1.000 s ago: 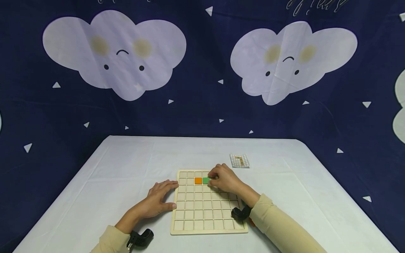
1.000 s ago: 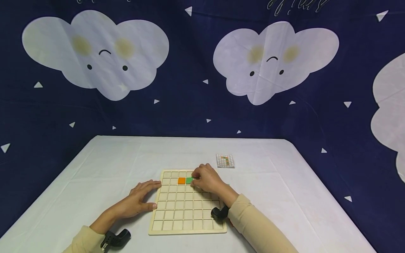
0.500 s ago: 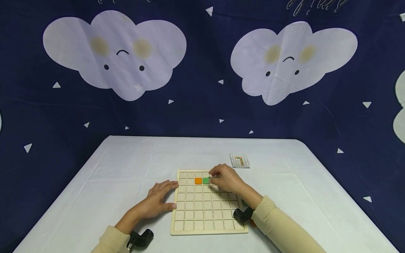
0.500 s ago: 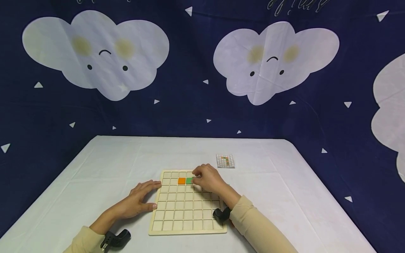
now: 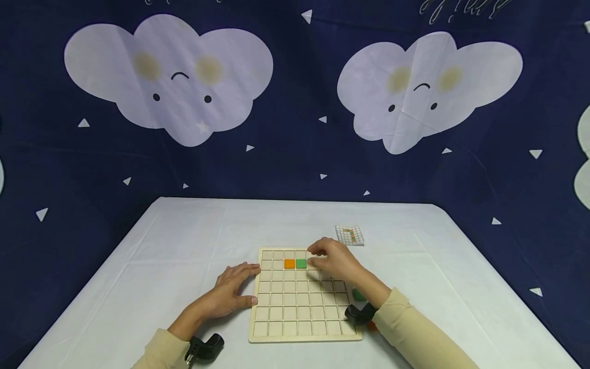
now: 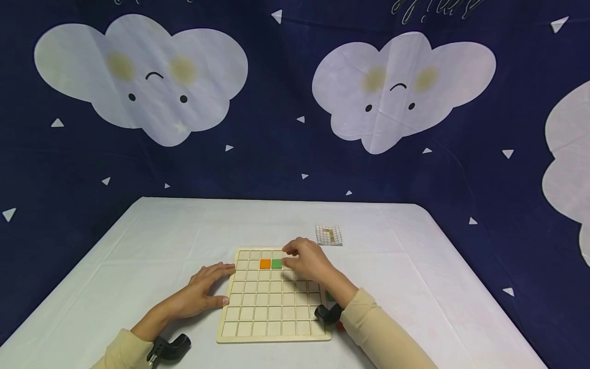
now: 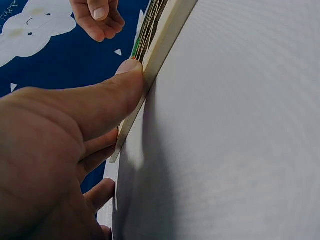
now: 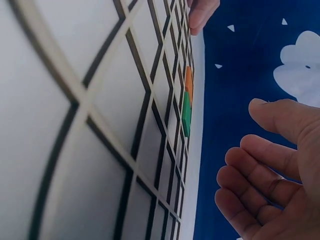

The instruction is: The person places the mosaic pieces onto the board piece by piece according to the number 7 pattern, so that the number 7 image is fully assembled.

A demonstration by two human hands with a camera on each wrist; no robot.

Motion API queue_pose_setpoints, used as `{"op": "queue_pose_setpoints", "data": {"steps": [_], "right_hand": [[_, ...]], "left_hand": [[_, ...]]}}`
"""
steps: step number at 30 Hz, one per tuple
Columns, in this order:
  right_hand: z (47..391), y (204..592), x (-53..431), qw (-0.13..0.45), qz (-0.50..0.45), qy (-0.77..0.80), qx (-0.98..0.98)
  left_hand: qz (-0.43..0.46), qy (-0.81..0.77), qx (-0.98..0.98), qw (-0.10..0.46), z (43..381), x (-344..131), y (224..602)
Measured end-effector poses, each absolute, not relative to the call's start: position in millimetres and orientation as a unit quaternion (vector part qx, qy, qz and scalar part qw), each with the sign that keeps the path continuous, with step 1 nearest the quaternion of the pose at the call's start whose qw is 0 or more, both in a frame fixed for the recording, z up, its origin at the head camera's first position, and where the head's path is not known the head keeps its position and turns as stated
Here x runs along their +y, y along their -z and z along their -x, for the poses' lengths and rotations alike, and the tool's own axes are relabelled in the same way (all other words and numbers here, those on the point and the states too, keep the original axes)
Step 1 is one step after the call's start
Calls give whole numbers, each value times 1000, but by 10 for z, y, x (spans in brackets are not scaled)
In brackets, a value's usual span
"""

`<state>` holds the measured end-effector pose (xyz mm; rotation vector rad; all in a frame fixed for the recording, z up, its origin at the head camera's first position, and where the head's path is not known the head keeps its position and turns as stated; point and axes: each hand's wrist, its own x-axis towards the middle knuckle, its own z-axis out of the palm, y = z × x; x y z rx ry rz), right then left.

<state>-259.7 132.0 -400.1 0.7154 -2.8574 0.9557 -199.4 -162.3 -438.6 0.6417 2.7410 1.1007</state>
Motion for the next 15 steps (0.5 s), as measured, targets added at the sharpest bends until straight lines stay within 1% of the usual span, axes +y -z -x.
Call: {"op": "queue_pose_setpoints", "data": {"steps": [10,15], "right_hand": [[2531,3949,1435,33,-234,-318,-918],[2491,3925,1506,49,-237,-314,-918]], "left_hand": [[-211,-365,905,60,1997,-1625,4393],[-216,-366,904,57,1994,-1628,4398]]}}
